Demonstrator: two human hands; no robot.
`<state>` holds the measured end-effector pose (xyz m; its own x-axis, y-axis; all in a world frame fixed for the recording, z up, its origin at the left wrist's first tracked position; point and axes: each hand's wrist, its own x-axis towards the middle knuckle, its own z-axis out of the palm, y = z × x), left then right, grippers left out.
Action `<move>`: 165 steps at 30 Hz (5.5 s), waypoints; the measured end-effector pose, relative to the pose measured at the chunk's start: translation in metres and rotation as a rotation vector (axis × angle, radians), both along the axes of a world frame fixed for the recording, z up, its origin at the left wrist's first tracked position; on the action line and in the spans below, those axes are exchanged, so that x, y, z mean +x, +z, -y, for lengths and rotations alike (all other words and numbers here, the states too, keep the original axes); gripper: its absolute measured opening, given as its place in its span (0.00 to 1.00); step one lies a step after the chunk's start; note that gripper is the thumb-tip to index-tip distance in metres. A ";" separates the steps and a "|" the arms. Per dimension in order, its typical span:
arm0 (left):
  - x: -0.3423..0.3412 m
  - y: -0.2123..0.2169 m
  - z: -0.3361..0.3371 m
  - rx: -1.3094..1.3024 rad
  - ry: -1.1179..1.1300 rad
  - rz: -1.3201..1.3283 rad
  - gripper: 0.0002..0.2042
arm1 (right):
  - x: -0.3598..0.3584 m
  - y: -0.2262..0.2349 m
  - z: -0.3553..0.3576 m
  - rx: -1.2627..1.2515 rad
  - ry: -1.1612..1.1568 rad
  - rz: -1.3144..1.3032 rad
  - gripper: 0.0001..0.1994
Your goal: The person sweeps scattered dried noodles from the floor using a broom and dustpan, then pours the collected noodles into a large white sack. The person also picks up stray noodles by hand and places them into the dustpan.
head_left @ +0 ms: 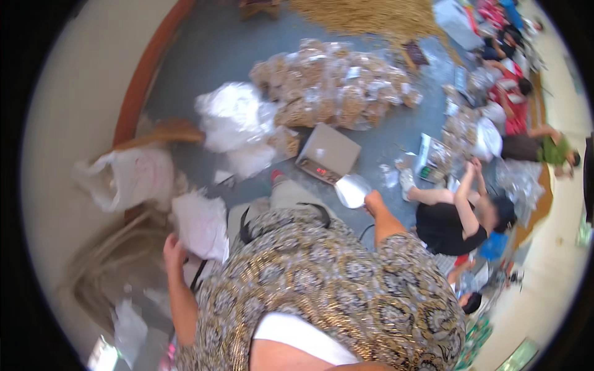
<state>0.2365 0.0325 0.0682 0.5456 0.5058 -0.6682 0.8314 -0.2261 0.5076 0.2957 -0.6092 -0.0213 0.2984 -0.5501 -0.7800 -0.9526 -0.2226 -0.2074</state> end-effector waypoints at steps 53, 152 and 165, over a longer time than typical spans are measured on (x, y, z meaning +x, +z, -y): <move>0.329 -0.111 -0.285 0.347 -0.659 -0.551 0.16 | 0.143 0.024 -0.317 -0.132 0.141 -0.007 0.15; 0.186 0.089 0.829 -0.272 -0.971 -0.117 0.12 | -0.276 0.059 0.459 0.176 -1.110 0.748 0.15; 0.318 0.047 1.006 -0.323 -1.088 -0.166 0.13 | -0.126 0.060 0.593 0.199 -1.026 0.730 0.13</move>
